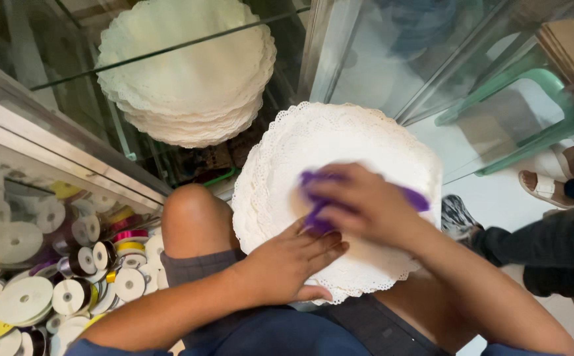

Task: The person sits with a stack of white lace plates on their lap and wipes them one by one with a purple cloth. They repeatedly pick up a plate, wipe its surface, and place it into a glass display cabinet to the left.

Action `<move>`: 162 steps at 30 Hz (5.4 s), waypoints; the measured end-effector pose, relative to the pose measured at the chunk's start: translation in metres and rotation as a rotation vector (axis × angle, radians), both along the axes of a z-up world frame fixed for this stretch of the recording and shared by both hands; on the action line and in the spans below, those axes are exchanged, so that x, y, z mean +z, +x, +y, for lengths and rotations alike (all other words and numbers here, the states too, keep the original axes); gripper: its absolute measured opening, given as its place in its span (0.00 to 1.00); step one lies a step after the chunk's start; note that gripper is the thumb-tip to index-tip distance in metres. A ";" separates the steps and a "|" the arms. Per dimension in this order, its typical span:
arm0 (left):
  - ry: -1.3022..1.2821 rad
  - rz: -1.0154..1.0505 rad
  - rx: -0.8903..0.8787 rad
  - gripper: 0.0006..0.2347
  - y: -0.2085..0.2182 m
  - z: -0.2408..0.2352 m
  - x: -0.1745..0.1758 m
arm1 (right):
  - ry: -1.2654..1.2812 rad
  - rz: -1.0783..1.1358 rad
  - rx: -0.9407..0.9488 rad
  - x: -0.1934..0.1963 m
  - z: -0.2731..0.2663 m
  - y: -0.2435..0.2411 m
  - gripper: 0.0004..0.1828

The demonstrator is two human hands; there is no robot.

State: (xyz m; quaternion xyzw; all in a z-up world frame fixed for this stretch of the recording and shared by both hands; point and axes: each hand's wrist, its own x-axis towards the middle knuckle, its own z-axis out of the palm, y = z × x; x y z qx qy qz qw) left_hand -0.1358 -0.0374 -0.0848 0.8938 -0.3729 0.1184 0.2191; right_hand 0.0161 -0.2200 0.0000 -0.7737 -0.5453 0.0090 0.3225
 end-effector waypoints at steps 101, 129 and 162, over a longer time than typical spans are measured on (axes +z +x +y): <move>-0.214 0.250 0.395 0.23 0.058 0.084 -0.020 | -0.076 -0.387 0.302 -0.055 0.001 -0.052 0.19; -0.210 0.296 0.400 0.27 0.062 0.078 -0.025 | -0.153 -0.309 -0.099 -0.072 -0.032 -0.024 0.22; -1.179 0.535 0.321 0.06 0.082 0.095 -0.070 | -0.351 -0.288 0.133 -0.017 0.031 0.019 0.21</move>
